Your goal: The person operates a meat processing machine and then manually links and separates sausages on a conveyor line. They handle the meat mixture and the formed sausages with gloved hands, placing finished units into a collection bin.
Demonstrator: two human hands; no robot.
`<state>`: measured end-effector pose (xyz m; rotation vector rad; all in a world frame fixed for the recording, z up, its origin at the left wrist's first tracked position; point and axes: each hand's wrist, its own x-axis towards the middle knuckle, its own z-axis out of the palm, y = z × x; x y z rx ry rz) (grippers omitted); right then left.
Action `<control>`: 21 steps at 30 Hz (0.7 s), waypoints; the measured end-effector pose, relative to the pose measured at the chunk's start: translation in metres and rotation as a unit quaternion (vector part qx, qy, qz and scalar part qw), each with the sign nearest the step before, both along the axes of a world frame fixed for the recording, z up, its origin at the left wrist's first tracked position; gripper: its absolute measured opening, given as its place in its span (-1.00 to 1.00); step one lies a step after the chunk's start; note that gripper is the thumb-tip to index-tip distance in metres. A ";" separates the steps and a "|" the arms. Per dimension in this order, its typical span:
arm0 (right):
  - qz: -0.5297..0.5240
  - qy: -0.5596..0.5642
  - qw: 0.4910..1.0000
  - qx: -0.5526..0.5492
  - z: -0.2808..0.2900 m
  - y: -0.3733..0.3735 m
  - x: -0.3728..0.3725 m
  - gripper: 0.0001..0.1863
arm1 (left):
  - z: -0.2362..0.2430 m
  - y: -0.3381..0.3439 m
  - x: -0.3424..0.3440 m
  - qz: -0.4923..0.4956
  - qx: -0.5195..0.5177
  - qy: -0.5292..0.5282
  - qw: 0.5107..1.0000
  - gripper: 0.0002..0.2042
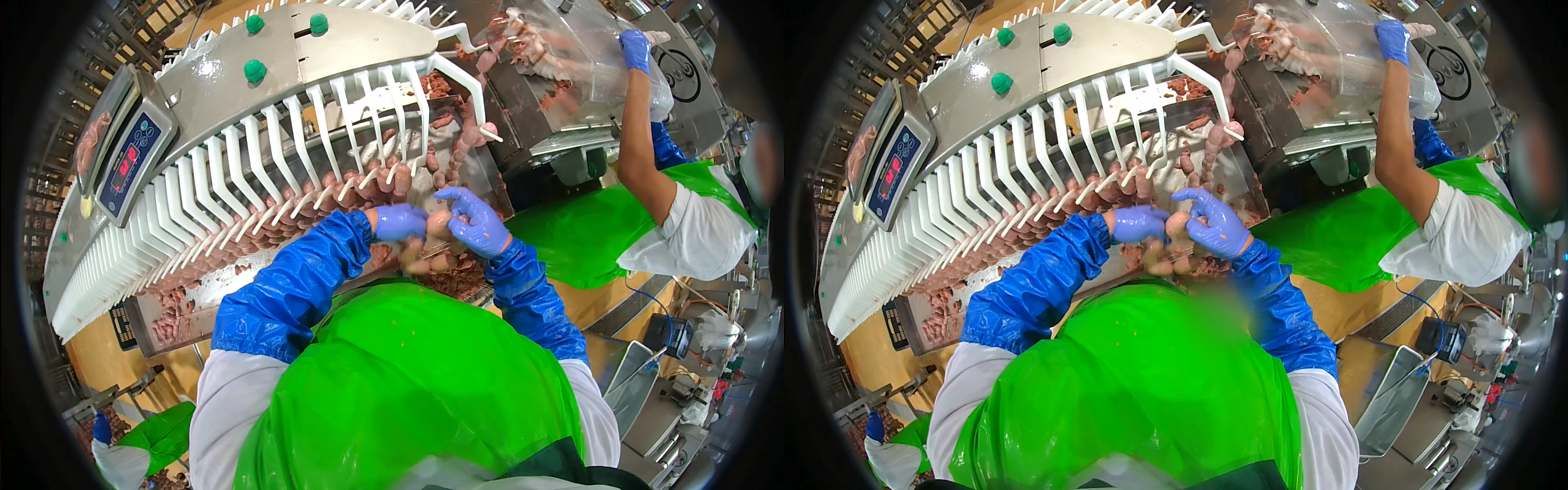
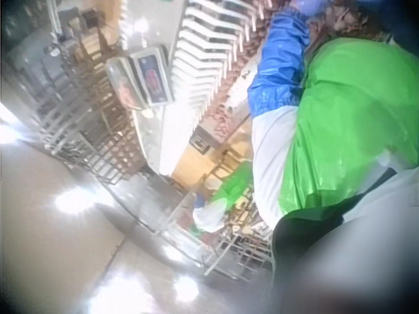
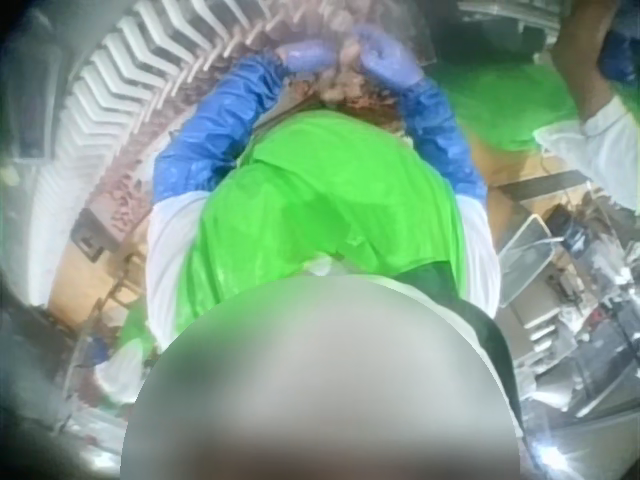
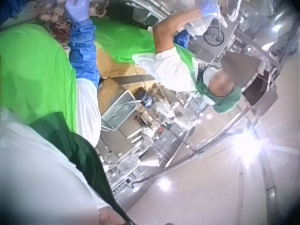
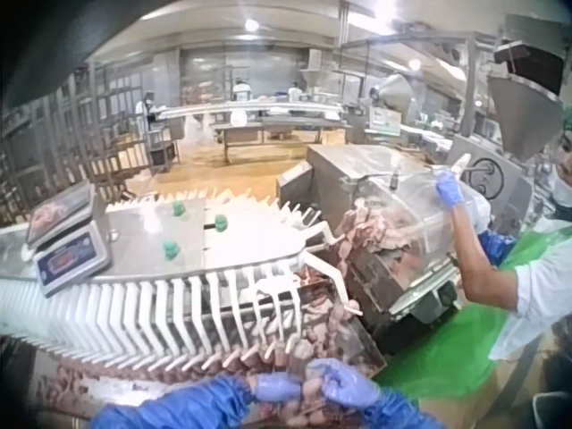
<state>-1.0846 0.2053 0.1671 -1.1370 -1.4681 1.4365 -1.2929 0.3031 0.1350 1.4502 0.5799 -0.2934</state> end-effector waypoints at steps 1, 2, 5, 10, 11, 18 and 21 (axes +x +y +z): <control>0.004 0.008 1.000 -0.007 0.000 0.004 0.003 -0.50 | -0.010 -0.006 -0.007 -0.031 0.018 -0.097 0.995 -0.65; 0.026 -0.027 0.999 -0.038 0.001 0.006 0.009 -0.47 | -0.015 -0.009 -0.014 -0.063 0.039 -0.193 0.978 -0.66; 0.146 -0.072 0.986 -0.044 -0.008 0.000 0.022 -0.43 | 0.011 -0.016 -0.042 0.166 -0.097 -0.180 0.965 -0.63; 0.134 0.104 0.975 -0.141 0.035 0.010 0.005 -0.48 | -0.038 -0.024 -0.074 0.263 0.043 -0.125 0.956 -0.71; 0.126 0.070 0.986 -0.082 0.046 0.017 -0.007 -0.51 | -0.035 -0.031 -0.073 0.284 0.057 -0.132 0.948 -0.70; -0.064 -0.354 0.824 0.438 0.069 0.084 -0.045 -0.76 | -0.036 -0.053 -0.040 0.247 0.496 -0.042 0.831 -0.59; -0.046 -0.300 0.871 0.386 0.051 0.065 -0.021 -0.88 | -0.051 -0.052 -0.022 0.084 0.608 0.111 0.782 -0.41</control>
